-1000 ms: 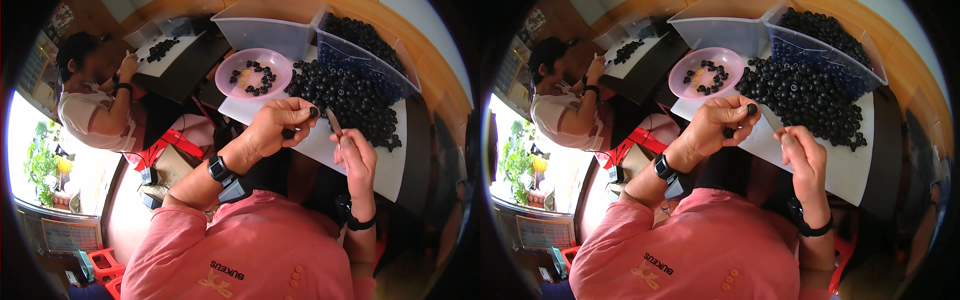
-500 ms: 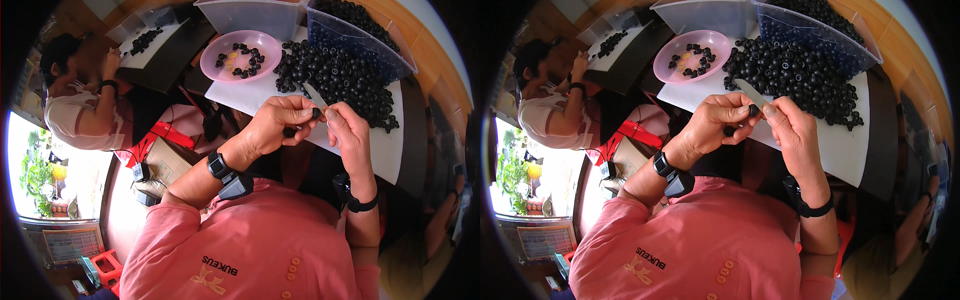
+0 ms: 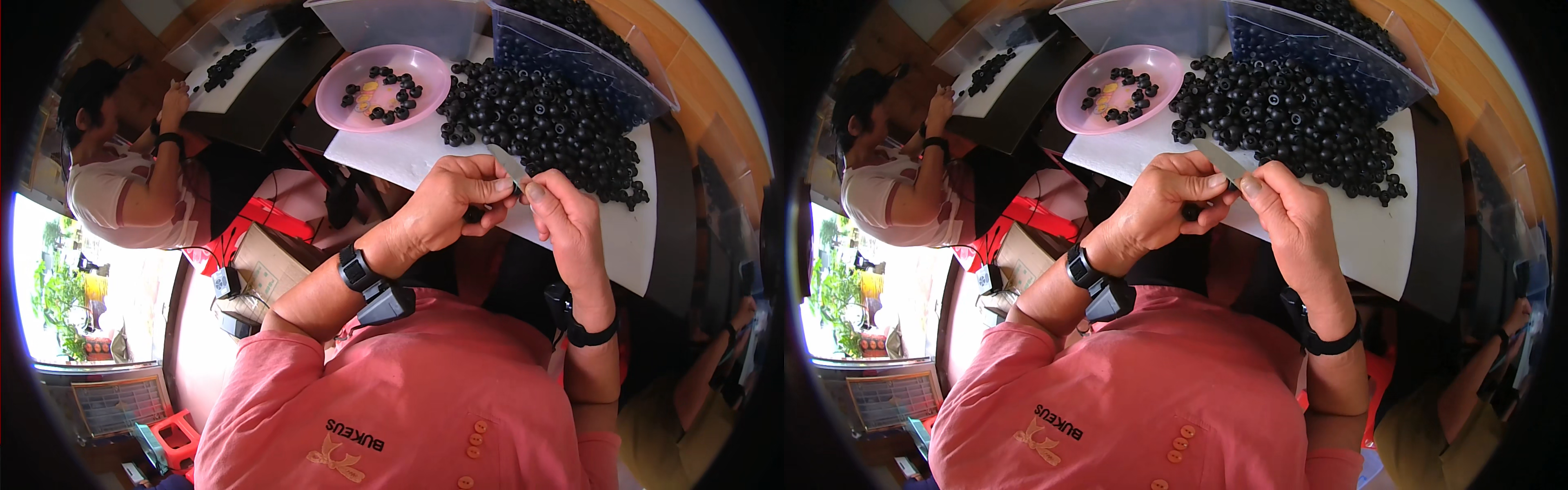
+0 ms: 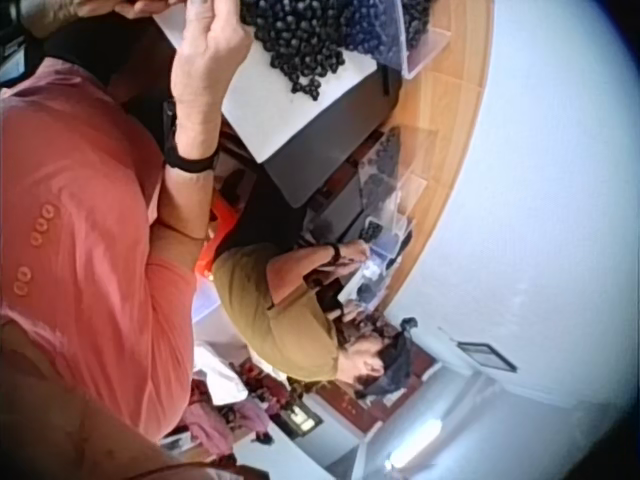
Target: Using a knife to remove stems and defects from blueberries.
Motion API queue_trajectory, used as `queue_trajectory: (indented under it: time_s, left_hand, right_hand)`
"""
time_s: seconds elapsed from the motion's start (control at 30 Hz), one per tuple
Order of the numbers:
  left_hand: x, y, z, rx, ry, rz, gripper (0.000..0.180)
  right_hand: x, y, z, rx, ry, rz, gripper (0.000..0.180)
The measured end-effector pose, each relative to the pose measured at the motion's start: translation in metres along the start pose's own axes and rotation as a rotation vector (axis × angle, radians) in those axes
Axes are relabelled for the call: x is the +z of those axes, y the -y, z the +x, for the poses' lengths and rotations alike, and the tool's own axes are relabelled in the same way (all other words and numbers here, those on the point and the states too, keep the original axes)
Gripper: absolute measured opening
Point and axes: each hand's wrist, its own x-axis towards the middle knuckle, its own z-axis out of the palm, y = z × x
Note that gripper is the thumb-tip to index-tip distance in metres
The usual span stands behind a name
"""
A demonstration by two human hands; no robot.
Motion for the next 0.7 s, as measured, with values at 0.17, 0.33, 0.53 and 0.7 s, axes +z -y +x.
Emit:
queue_trajectory:
  time_s: [0.17, 0.33, 0.53, 0.7]
  left_hand:
    - [0.0026, 0.0014, 0.003, -0.007, 0.039, -0.047, 0.017]
    - [0.0036, 0.0023, 0.0039, -0.02, 0.043, -0.033, 0.016]
    - [0.0016, 0.0072, 0.0047, -0.015, 0.058, -0.027, 0.015]
    - [-0.002, 0.0081, 0.0055, -0.019, 0.071, -0.028, 0.015]
  right_hand:
    - [-0.0025, 0.0027, -0.0021, 0.016, -0.037, 0.033, 0.026]
    - [-0.0047, 0.001, -0.0042, 0.051, -0.042, 0.035, 0.026]
    - [-0.0061, -0.0021, -0.0052, 0.05, -0.024, 0.028, 0.026]
    - [-0.0051, -0.0018, -0.0045, 0.029, -0.018, 0.009, 0.026]
